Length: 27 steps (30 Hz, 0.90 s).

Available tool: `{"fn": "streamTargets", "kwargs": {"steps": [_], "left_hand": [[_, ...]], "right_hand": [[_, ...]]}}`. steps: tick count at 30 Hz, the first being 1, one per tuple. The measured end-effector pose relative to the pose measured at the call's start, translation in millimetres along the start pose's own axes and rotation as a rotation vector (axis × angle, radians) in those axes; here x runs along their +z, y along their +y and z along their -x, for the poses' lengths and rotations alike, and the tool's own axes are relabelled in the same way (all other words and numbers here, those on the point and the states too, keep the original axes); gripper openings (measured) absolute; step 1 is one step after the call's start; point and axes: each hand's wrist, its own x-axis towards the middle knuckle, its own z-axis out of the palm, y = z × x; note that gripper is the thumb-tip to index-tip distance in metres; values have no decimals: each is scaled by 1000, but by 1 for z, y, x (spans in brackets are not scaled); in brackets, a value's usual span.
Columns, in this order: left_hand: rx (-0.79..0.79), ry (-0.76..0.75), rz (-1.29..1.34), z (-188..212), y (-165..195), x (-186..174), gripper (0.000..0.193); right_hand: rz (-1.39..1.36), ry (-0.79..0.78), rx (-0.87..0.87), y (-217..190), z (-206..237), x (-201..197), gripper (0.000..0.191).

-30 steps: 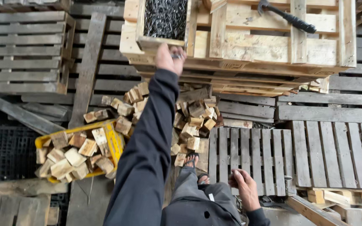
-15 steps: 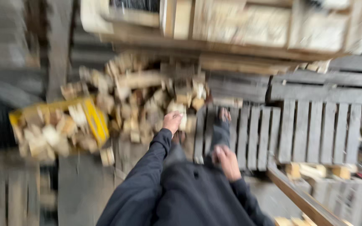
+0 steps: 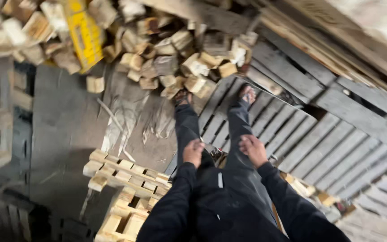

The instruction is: The person assembles a wooden pallet by hand, placing small wooden blocks and planks into position and securing them with nails using a hammer. The person repeatedly picks up nails, positions wood pieces, and hammers them into place.

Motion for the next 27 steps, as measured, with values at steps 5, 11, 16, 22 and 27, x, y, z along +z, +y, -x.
{"fn": "streamTargets", "kwargs": {"steps": [5,11,16,22,27], "left_hand": [[-105,21,-45,-59,-31,17,51],[9,61,-152,-190,-44,-15,54],[173,41,54,-302,-46,-55,53],[63,35,-85,-360,-84,-85,53],[-30,-69,206,-369,-155,-66,57]], "right_hand": [[12,11,140,41,-31,34,28],[25,-26,317,57,-58,108,23],[-183,-12,141,41,-159,178,22],[-210,230,-284,10,-353,238,57],[77,327,-215,-5,-445,254,74]]}}
